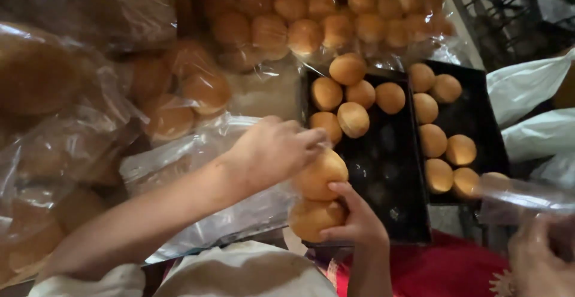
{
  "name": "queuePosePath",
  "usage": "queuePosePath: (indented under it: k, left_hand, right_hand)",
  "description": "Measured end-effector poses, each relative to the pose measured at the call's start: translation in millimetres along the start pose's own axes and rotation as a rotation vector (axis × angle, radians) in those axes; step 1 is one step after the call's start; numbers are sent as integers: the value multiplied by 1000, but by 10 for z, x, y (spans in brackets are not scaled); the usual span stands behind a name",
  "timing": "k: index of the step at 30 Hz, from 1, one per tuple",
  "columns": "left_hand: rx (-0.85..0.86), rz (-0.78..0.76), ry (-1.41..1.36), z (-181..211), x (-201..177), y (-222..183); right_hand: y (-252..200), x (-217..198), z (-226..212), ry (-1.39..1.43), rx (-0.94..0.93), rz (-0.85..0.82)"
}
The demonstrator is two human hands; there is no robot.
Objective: The person puts buns into plastic bags and moves trays of buns across a table in a bakery.
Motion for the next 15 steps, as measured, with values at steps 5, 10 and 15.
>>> queuePosePath:
  k: [5, 10, 15]
  left_hand:
    - [164, -19, -119, 290, 199, 155]
    - [299, -60, -159, 565, 618, 26]
    - [-65, -59, 45, 484, 1921, -314]
  right_hand:
    - [275, 250, -80, -147, 289, 13]
    - [266, 379, 410, 3, 315, 173]
    - [296, 545, 1054, 198, 351, 331]
Point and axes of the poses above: each hand's wrist, its own y-axis towards the middle knuckle, its own x-axis out of the palm, z = x × y, the point moved 4 cm from there along y, towards the middle knuckle, and after that the axes turned 12 degrees about -y, right-handed, at the moved point
